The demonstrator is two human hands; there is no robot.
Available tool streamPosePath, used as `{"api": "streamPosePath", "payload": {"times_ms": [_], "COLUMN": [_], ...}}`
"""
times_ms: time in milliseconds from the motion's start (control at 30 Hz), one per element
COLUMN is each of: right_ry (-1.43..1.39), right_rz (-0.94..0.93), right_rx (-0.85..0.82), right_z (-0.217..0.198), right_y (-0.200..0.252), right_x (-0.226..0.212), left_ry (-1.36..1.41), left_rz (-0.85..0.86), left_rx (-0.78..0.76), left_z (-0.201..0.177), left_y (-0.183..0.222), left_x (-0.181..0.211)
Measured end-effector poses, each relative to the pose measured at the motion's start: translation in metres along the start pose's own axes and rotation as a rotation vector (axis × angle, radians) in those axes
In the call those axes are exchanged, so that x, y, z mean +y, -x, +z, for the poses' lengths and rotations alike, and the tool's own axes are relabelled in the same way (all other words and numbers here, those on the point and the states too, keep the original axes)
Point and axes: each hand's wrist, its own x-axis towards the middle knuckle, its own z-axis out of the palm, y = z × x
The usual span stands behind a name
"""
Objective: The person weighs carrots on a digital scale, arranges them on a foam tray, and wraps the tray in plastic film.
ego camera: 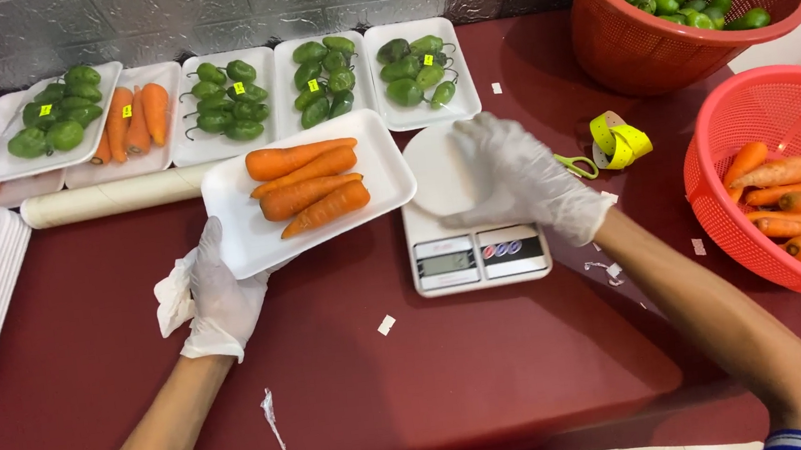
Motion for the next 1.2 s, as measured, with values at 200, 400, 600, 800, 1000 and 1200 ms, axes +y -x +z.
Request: {"api": "streamPosePath", "payload": {"times_ms": [200,400,600,800,1000,1200], "right_ry": [-0.004,0.019,0.103,0.015,-0.056,-0.027], "right_rz": [0.051,0.186,0.184,0.250,0.246,0.317], "right_rx": [0.071,0.031,-0.026,-0.103,-0.102,-0.214], "right_z": [-0.047,-0.072,-0.055,-0.044,-0.039,-0.042], "right_y": [-0.006,-0.029,-0.049,-0.055,-0.056,-0.057], "right_x": [0.047,0.076,0.106,0.125,0.135,0.121], "left_ry": [0.002,-0.061,-0.046,-0.060,-0.094,-0.104], "left_rz": [-0.021,0.016,-0.050,-0.085,-0.114,-0.108], "left_rx": [0.010,0.099,0.094,0.068,-0.005,-0.090], "left_z": [0.005,0.002,0.008,0.017,0.028,0.028], "left_y": [0.004,0.001,0.007,0.015,0.025,0.026], "left_x": [-0.004,-0.012,-0.011,-0.008,-0.002,-0.003]}}
